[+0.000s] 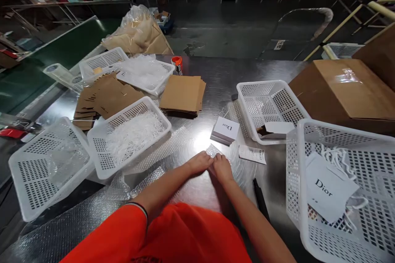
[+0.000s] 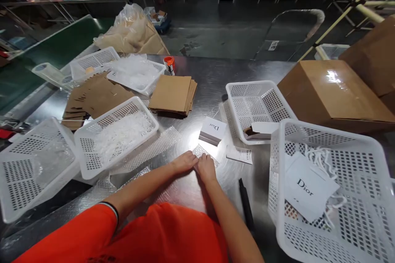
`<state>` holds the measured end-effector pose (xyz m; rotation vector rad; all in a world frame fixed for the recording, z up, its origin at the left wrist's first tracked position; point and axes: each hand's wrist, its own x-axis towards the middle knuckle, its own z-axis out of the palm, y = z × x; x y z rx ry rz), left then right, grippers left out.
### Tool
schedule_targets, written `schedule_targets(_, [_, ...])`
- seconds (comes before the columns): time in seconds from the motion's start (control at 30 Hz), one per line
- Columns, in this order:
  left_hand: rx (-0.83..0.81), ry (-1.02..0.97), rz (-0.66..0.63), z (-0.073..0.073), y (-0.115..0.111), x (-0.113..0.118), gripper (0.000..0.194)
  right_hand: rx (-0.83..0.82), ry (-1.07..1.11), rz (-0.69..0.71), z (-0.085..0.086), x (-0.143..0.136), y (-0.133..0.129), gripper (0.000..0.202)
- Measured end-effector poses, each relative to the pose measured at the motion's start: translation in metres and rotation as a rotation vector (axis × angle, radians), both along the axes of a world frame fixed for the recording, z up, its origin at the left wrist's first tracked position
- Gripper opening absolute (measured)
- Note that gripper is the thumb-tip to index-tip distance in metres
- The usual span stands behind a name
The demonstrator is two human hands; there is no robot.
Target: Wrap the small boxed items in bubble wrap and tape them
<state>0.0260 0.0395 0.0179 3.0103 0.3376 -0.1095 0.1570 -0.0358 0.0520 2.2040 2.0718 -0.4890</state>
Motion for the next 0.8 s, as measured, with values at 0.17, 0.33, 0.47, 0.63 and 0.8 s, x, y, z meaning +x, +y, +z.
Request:
schedule_targets(0.17, [0.002, 0.002, 0.028, 0.003, 0.001, 0.009, 0.017, 0.026, 0.085, -0.129, -0.004, 0.018, 0.008, 0.022])
schedule_targets(0.33, [0.022, -0.027, 0.059, 0.008, -0.004, 0.013, 0.022, 0.058, 0.212, -0.241, -0.010, 0.042, 0.013, 0.021])
schedule_targets(0.47, [-0.021, -0.043, 0.157, 0.006, -0.012, 0.013, 0.018, 0.076, 0.308, -0.262, -0.015, 0.049, 0.012, 0.017])
schedule_targets(0.63, [-0.102, 0.025, 0.282, -0.002, -0.024, 0.007, 0.021, 0.097, 0.388, -0.274, -0.018, 0.053, 0.010, 0.015])
schedule_targets(0.8, [-0.103, -0.031, 0.268, -0.002, -0.037, -0.013, 0.026, 0.100, 0.394, -0.296, -0.017, 0.048, 0.010, 0.017])
